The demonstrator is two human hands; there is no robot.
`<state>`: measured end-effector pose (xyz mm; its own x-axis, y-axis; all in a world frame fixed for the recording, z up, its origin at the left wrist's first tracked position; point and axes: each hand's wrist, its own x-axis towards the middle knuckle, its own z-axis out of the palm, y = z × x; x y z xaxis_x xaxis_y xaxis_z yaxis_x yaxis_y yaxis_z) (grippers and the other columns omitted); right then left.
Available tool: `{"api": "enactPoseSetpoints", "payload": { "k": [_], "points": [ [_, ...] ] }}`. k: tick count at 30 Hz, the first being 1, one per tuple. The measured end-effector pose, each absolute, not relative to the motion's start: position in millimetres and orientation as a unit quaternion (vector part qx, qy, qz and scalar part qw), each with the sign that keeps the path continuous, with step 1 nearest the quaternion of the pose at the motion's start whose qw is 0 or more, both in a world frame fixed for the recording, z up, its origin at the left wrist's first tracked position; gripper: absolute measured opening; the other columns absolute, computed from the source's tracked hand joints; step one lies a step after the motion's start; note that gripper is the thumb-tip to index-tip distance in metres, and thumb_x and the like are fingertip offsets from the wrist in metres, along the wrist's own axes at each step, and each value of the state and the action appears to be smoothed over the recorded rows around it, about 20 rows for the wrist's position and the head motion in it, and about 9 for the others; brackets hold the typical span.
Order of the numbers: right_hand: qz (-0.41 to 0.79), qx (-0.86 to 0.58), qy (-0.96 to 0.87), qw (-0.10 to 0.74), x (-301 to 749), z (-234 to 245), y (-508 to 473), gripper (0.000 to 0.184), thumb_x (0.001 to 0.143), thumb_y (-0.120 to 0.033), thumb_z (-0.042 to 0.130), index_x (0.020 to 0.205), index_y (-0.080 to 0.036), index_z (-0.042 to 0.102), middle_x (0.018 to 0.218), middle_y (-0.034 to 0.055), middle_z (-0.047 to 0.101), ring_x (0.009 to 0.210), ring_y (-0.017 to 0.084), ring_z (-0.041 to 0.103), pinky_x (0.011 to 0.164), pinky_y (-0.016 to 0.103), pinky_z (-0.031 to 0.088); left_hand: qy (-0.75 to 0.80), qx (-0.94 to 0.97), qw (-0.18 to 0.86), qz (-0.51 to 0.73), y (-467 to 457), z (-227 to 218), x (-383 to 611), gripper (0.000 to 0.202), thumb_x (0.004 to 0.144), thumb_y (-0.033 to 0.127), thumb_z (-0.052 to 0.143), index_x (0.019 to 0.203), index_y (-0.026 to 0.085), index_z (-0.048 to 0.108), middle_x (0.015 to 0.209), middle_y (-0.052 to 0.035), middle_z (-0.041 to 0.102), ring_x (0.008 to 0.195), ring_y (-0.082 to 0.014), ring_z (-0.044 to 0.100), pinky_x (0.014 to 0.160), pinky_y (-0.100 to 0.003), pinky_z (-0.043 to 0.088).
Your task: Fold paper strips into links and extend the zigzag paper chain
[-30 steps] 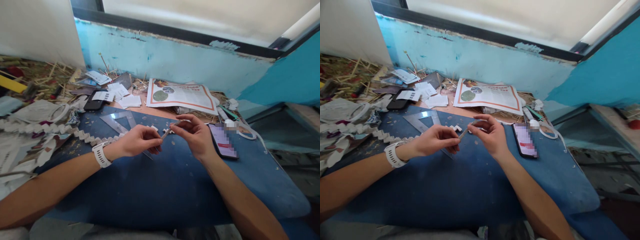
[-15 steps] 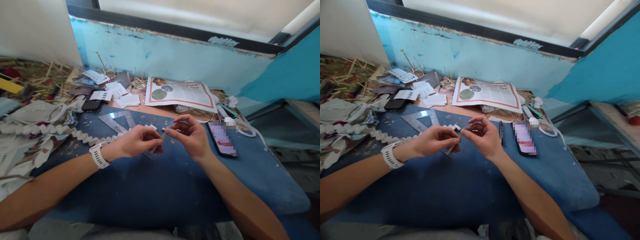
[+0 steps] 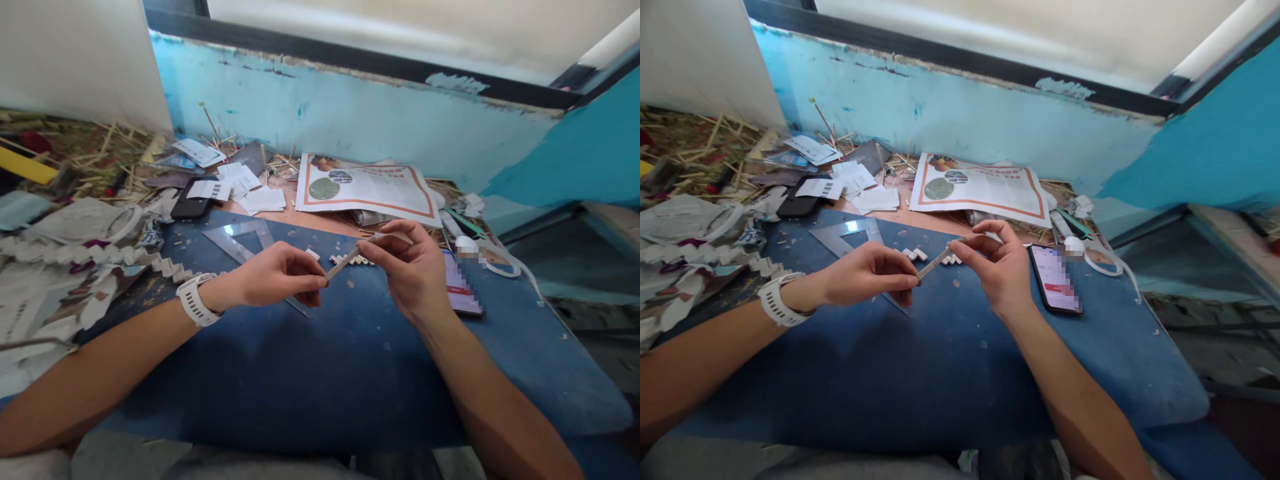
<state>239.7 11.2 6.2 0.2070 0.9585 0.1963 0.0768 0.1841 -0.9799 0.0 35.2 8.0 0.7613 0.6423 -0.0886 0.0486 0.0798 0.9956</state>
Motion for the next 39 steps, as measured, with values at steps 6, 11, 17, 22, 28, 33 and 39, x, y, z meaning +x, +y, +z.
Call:
{"api": "enactPoseSetpoints", "payload": {
  "k": [6, 11, 17, 22, 28, 33, 39],
  "points": [
    [0.432, -0.493, -0.499, 0.567, 242.5, 8.2, 13.4, 0.058, 0.057, -0.040, 0.104, 0.082, -0.027, 0.053, 0.074, -0.0071, 0.071, 0.071, 0.015, 0.073, 0.070, 0.030, 0.062, 0.231, 0.842, 0.424, 0.240, 42.8, 11.3, -13.6, 0.034, 0.098, 0.014, 0.064, 0.129, 0.020, 0.077, 0.109, -0.0083, 0.086, 0.087, -0.0174, 0.081, 0.077, -0.024, 0.063],
    [0.533, -0.470, -0.514, 0.480, 231.0, 6.1, 6.2, 0.062, 0.057, -0.049, 0.104, 0.083, -0.026, 0.053, 0.073, -0.0055, 0.075, 0.068, 0.016, 0.075, 0.069, 0.032, 0.064, 0.130, 0.872, 0.364, 0.301, 38.9, 1.3, -7.0, 0.025, 0.103, 0.018, 0.065, 0.120, 0.022, 0.082, 0.111, -0.0103, 0.086, 0.091, -0.0187, 0.082, 0.083, -0.025, 0.063],
    [0.542, -0.461, -0.528, 0.464, 229.5, 5.6, 2.0, 0.060, 0.061, -0.047, 0.103, 0.082, -0.027, 0.051, 0.074, -0.0047, 0.075, 0.071, 0.018, 0.077, 0.073, 0.034, 0.066, 0.145, 0.854, 0.396, 0.306, 31.5, -8.5, -0.2, 0.017, 0.101, 0.027, 0.071, 0.108, 0.026, 0.087, 0.100, -0.0090, 0.087, 0.088, -0.0214, 0.083, 0.085, -0.028, 0.064],
    [0.484, -0.456, -0.550, 0.505, 229.9, 8.7, -2.0, 0.056, 0.065, -0.054, 0.101, 0.077, -0.026, 0.053, 0.081, -0.0007, 0.080, 0.080, 0.021, 0.081, 0.079, 0.038, 0.070, 0.201, 0.797, 0.465, 0.329, 29.7, -5.2, 4.6, 0.017, 0.098, 0.035, 0.076, 0.101, 0.021, 0.086, 0.094, -0.0095, 0.085, 0.082, -0.0201, 0.080, 0.078, -0.027, 0.063],
    [0.405, -0.437, -0.590, 0.545, 226.3, 5.3, -7.4, 0.041, 0.075, -0.051, 0.096, 0.081, -0.026, 0.065, 0.084, 0.0016, 0.081, 0.081, 0.023, 0.082, 0.074, 0.038, 0.071, 0.247, 0.734, 0.525, 0.354, 25.0, -3.0, 10.7, 0.020, 0.095, 0.034, 0.075, 0.092, 0.016, 0.079, 0.087, -0.0090, 0.081, 0.079, -0.0182, 0.076, 0.072, -0.027, 0.063],
    [0.396, -0.430, -0.641, 0.497, 229.0, 4.3, -9.3, 0.025, 0.086, -0.049, 0.087, 0.095, -0.026, 0.083, 0.102, 0.0076, 0.084, 0.092, 0.025, 0.082, 0.083, 0.042, 0.071, 0.300, 0.693, 0.550, 0.357, 23.7, -3.0, 12.7, 0.017, 0.090, 0.032, 0.077, 0.087, 0.015, 0.080, 0.078, -0.0071, 0.081, 0.073, -0.0171, 0.075, 0.066, -0.025, 0.060],
    [0.369, -0.410, -0.663, 0.506, 224.9, 5.4, -10.0, 0.013, 0.087, -0.042, 0.087, 0.086, -0.029, 0.085, 0.099, 0.0065, 0.083, 0.090, 0.024, 0.082, 0.080, 0.041, 0.073, 0.312, 0.689, 0.536, 0.375, 22.5, -3.7, 14.4, 0.019, 0.085, 0.034, 0.079, 0.084, 0.015, 0.080, 0.077, -0.0065, 0.080, 0.069, -0.0154, 0.071, 0.064, -0.025, 0.057]
  ]
}}
